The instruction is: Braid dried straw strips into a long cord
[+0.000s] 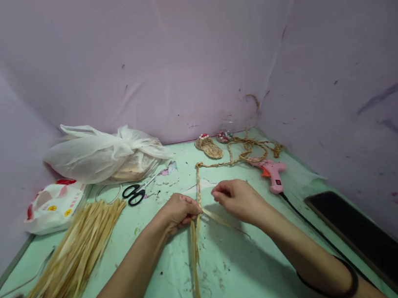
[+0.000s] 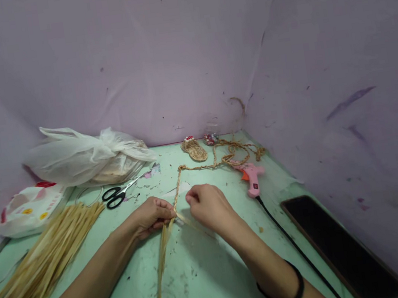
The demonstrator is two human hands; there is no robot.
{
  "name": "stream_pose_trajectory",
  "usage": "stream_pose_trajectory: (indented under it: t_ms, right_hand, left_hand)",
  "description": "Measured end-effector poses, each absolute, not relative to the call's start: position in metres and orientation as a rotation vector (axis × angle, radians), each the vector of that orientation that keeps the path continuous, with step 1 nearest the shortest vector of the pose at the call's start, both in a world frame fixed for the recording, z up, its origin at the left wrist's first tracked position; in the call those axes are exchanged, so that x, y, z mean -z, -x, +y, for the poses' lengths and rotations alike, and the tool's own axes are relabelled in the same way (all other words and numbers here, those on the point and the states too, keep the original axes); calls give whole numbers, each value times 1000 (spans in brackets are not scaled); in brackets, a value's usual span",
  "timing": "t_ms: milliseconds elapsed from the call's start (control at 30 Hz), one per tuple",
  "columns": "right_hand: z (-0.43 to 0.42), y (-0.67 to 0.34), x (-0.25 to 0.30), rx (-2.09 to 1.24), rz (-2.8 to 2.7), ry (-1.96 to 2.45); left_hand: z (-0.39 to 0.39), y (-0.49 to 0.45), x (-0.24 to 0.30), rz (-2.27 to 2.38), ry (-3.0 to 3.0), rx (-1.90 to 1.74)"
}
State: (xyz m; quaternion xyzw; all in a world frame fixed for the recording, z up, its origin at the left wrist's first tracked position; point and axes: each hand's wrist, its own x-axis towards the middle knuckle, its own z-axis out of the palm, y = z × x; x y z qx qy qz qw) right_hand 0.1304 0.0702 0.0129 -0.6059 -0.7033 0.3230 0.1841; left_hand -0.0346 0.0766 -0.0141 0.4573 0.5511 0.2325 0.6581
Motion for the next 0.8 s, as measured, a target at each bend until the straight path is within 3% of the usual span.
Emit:
stream_pose_trajectory:
  t_ms: [200,433,800]
  right_hand:
    - [72,-110,1,-1763,-1331,1526]
    - [74,-108,16,-1596,-1415,1594]
    - [72,-111,18,-1876,-1114,1452]
  left_hand:
    - [77,35,14,1216,-1049,-531]
    - [78,34,11,1245,-1161,-463]
    - [38,7,-17,1834,-1927,-76]
